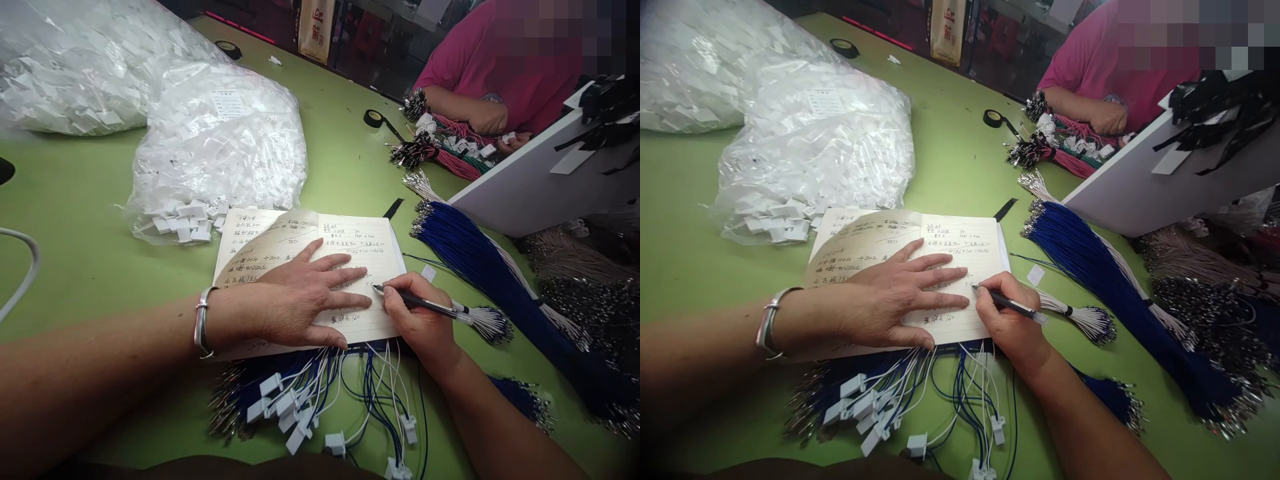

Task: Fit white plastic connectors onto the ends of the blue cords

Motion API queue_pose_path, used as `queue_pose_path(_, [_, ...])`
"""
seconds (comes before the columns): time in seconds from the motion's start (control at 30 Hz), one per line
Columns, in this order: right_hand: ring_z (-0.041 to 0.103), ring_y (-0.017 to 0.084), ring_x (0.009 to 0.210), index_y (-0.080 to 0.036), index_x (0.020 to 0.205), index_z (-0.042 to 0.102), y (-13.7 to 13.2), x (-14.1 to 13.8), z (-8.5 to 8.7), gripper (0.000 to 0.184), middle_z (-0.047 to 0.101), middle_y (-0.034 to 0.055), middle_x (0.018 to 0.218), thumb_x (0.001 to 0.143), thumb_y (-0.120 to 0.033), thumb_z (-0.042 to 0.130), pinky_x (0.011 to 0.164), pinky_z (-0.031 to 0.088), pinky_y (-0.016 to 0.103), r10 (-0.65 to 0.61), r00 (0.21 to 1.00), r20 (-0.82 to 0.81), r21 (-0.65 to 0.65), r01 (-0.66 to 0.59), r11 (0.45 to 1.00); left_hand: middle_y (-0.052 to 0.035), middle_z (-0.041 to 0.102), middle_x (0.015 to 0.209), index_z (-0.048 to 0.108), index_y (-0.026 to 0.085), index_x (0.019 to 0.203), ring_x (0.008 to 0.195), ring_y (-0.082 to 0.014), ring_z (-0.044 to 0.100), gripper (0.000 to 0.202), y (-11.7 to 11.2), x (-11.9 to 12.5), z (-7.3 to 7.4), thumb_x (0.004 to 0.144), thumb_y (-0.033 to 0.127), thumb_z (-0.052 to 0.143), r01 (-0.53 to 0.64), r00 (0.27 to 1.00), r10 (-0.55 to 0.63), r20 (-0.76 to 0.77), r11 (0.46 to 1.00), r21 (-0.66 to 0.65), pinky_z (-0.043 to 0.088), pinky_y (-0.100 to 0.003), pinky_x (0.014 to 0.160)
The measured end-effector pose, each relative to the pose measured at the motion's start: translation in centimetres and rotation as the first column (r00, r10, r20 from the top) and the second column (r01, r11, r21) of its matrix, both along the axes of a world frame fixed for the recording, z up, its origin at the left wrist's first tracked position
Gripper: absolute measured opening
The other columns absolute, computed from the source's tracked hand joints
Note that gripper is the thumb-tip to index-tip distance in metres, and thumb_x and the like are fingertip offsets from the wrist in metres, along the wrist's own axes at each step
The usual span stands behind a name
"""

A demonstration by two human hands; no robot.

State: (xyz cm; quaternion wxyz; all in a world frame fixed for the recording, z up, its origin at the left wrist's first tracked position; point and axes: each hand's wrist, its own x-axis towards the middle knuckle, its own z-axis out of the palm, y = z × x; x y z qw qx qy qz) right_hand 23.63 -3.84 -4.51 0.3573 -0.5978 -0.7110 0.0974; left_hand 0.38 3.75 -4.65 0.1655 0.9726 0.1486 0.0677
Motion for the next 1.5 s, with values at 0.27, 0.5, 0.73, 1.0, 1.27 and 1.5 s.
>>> queue_pose_path(0.27, [0.048, 0.008, 0.044, -0.020, 0.070, 0.060, 0.20, -0.10, 0.06, 0.013, 0.057, -0.0069, 0.053, 0.083, -0.019, 0.061, 0.047, 0.040, 0.021, 0.007, 1.000, -0.009, -0.008, -0.007, 1.000, -0.0032, 0.034, 0.159, 0.044, 0.040, 0.146, 0.144, -0.0372, 0.031, 0.062, 0.03, -0.05, 0.01, 0.090, 0.069, 0.044, 0.007, 1.000, -0.007, -0.003, 1.000, 0.011, 0.013, -0.063, 0.117])
queue_pose_path(0.5, [0.047, 0.007, 0.044, -0.020, 0.071, 0.060, 0.17, -0.04, -0.02, 0.012, 0.055, -0.0076, 0.052, 0.083, -0.018, 0.061, 0.049, 0.041, 0.021, -0.027, 1.000, -0.009, -0.019, 0.027, 0.999, -0.0033, 0.035, 0.159, 0.045, 0.040, 0.145, 0.144, -0.0380, 0.032, 0.061, 0.00, 0.01, -0.07, 0.090, 0.067, 0.046, 0.004, 1.000, -0.004, 0.018, 1.000, 0.012, 0.015, -0.065, 0.115])
queue_pose_path(0.73, [0.048, 0.008, 0.044, -0.020, 0.071, 0.060, 0.06, -0.06, 0.21, 0.011, 0.056, -0.0073, 0.052, 0.082, -0.018, 0.062, 0.049, 0.041, 0.021, -0.011, 1.000, 0.004, 0.005, 0.011, 1.000, -0.0032, 0.035, 0.159, 0.043, 0.040, 0.146, 0.144, -0.0372, 0.031, 0.062, -0.01, -0.03, 0.00, 0.091, 0.067, 0.045, 0.006, 1.000, -0.006, 0.009, 1.000, 0.010, 0.015, -0.064, 0.116])
queue_pose_path(1.0, [0.047, 0.008, 0.044, -0.020, 0.071, 0.060, 0.20, -0.12, 0.18, 0.012, 0.056, -0.0075, 0.052, 0.082, -0.018, 0.062, 0.048, 0.040, 0.021, -0.012, 1.000, -0.010, -0.015, 0.012, 1.000, -0.0038, 0.035, 0.159, 0.045, 0.039, 0.146, 0.144, -0.0387, 0.031, 0.061, 0.02, -0.02, -0.08, 0.091, 0.067, 0.044, 0.011, 1.000, -0.011, 0.013, 1.000, 0.007, 0.014, -0.067, 0.115])
queue_pose_path(1.27, [0.048, 0.009, 0.044, -0.021, 0.070, 0.059, 0.21, -0.16, 0.31, 0.013, 0.057, -0.0066, 0.052, 0.083, -0.021, 0.060, 0.048, 0.041, 0.023, -0.027, 1.000, -0.001, -0.040, 0.027, 0.999, -0.0044, 0.036, 0.158, 0.046, 0.039, 0.145, 0.144, -0.0385, 0.032, 0.061, 0.02, -0.04, 0.06, 0.090, 0.066, 0.047, 0.009, 1.000, -0.009, 0.023, 1.000, -0.003, 0.015, -0.065, 0.115])
queue_pose_path(1.5, [0.051, 0.010, 0.045, -0.021, 0.072, 0.061, 0.04, -0.11, 0.17, 0.011, 0.059, -0.0060, 0.053, 0.083, -0.022, 0.060, 0.050, 0.043, 0.024, -0.045, 0.999, -0.020, -0.059, 0.044, 0.997, -0.0040, 0.038, 0.157, 0.045, 0.039, 0.145, 0.143, -0.0381, 0.034, 0.061, 0.00, -0.07, 0.13, 0.090, 0.064, 0.051, 0.007, 0.999, -0.007, 0.034, 1.000, 0.006, 0.018, -0.063, 0.115])
